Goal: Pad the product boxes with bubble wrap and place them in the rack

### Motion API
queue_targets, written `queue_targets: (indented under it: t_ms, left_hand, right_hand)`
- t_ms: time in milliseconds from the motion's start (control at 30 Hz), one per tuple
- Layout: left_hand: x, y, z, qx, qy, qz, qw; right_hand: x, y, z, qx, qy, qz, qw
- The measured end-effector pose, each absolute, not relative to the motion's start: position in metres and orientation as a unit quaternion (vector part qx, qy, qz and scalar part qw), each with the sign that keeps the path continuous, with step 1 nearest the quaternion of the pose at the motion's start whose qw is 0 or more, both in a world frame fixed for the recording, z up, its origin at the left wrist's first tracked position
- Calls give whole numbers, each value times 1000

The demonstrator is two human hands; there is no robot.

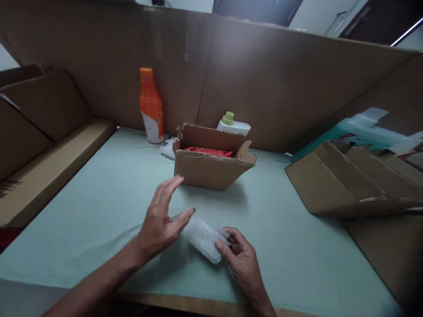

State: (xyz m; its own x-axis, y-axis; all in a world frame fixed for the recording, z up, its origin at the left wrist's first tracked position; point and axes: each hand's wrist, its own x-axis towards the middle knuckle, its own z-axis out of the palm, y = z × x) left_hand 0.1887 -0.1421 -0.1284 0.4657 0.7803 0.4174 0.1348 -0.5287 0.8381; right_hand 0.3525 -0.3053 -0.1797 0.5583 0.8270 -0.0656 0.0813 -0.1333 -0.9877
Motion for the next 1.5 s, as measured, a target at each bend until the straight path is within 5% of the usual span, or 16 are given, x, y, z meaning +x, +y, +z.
queue_targets:
  t_ms: [133, 267, 500, 700, 900, 1000, 1200, 1367, 1500]
  left_hand:
    - [223, -68, -96, 851, 274, 412, 177]
    - [237, -47, -94, 869, 266, 359, 210]
    - [192, -109, -108, 860, 250, 374, 240]
    - [183, -128, -117, 830, 287, 405, 256]
    - [186, -129, -129, 814, 308, 412, 270]
    - [188, -127, -133, 807, 306, 419, 284]
    - [192, -127, -139, 795, 298, 442, 289]
    - [187, -136, -156, 691, 339, 503, 394]
    - [182, -134, -179, 665, 390, 434, 467]
  right_hand:
    - [379, -306, -156, -699, -444, 289, 481]
    - [415, -308, -129, -716, -505, 206, 436]
    - [465, -276, -46, -695, -504, 5, 513]
    - [437, -169, 4, -664, -684, 107, 282]
    - [375, -99, -19, -687, -720, 96, 20]
    - [350, -87, -37, -681, -725, 106, -21]
    - [357, -96, -30, -691, -709, 139, 37]
    - [408, -193, -5, -702, -624, 60, 336]
    - [443, -273, -54, -757, -392, -52, 520]
